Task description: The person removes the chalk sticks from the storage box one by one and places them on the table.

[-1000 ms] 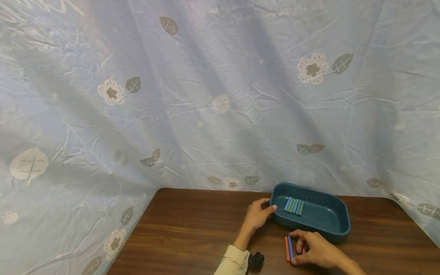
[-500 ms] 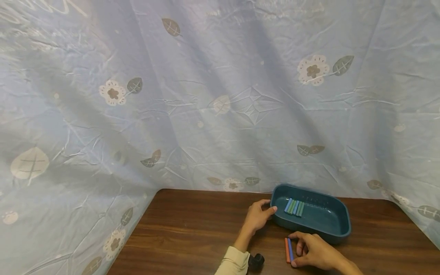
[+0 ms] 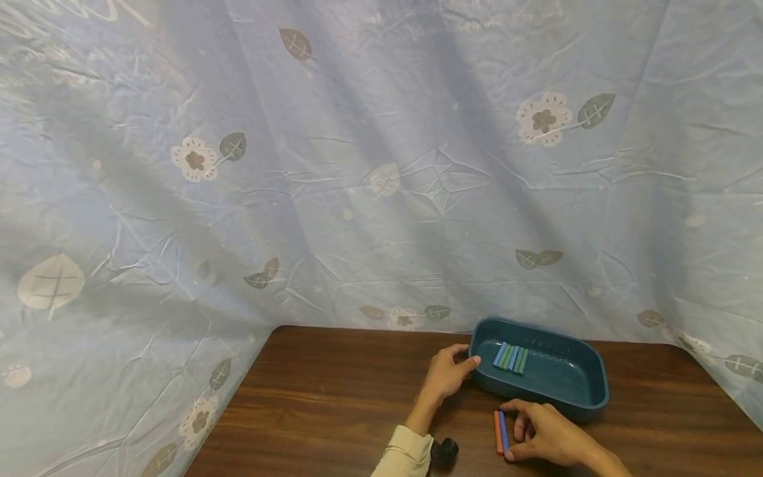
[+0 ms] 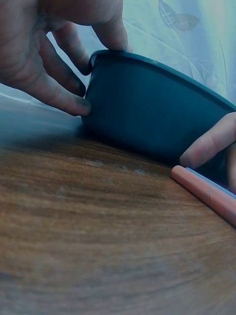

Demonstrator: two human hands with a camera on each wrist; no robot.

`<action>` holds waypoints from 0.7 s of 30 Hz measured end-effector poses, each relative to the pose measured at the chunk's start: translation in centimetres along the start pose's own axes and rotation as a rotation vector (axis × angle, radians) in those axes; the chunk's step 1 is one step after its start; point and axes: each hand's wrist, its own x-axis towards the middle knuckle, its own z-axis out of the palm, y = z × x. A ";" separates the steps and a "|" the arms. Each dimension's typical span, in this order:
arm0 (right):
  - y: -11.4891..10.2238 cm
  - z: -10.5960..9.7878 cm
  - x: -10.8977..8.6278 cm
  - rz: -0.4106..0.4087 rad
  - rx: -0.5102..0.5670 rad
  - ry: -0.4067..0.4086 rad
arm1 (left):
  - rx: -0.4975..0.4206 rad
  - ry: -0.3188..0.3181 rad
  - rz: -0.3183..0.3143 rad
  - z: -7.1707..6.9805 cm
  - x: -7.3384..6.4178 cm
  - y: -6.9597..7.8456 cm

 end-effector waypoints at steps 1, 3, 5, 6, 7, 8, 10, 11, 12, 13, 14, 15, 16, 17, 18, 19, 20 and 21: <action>0.0 0.0 0.0 -0.001 -0.002 0.002 | -0.001 0.000 0.001 0.0 0.0 0.0; -0.1 -0.1 0.0 -0.002 -0.004 0.004 | -0.004 0.000 0.001 0.0 0.0 0.0; -0.2 -0.2 0.0 -0.005 -0.003 0.005 | -0.008 -0.003 0.000 0.0 0.0 0.0; -0.2 -0.2 0.0 -0.007 -0.003 0.005 | -0.010 -0.004 -0.001 0.0 0.0 0.0; -0.3 -0.2 0.0 -0.012 -0.003 0.005 | -0.012 -0.005 -0.003 0.0 0.0 0.0; -0.4 -0.2 0.1 -0.018 -0.004 0.005 | -0.013 -0.007 -0.004 0.0 0.0 0.0; -0.6 -0.3 0.1 -0.032 -0.005 0.008 | -0.014 -0.008 -0.005 -0.1 0.0 0.1; -0.7 -0.3 0.1 -0.040 -0.004 0.011 | -0.015 -0.008 -0.007 -0.1 0.0 0.1; -0.9 -0.4 0.2 -0.045 -0.001 0.013 | -0.013 -0.007 -0.006 -0.1 0.0 0.1; -1.1 -0.5 0.2 -0.051 -0.002 0.015 | -0.013 -0.006 -0.007 -0.1 0.0 0.1; -1.3 -0.5 0.2 -0.054 -0.001 0.017 | -0.011 -0.005 -0.007 -0.1 0.0 0.1; -1.5 -0.6 0.2 -0.057 -0.001 0.019 | -0.009 -0.004 -0.009 -0.1 0.0 0.1; -1.7 -0.7 0.2 -0.058 -0.001 0.020 | -0.008 -0.004 -0.010 -0.1 0.0 0.1; -1.9 -0.8 0.2 -0.060 -0.003 0.022 | -0.006 -0.003 -0.013 -0.1 0.0 0.1; -2.1 -0.9 0.2 -0.060 -0.004 0.023 | -0.003 -0.004 -0.014 -0.1 0.0 0.1; -2.2 -1.0 0.2 -0.063 -0.007 0.026 | -0.003 -0.004 -0.016 -0.1 0.0 0.1; -2.4 -1.1 0.2 -0.066 -0.010 0.029 | -0.001 -0.005 -0.017 -0.1 0.0 0.1; -2.6 -1.2 0.2 -0.071 -0.021 0.034 | 0.000 -0.005 -0.018 -0.1 0.0 0.1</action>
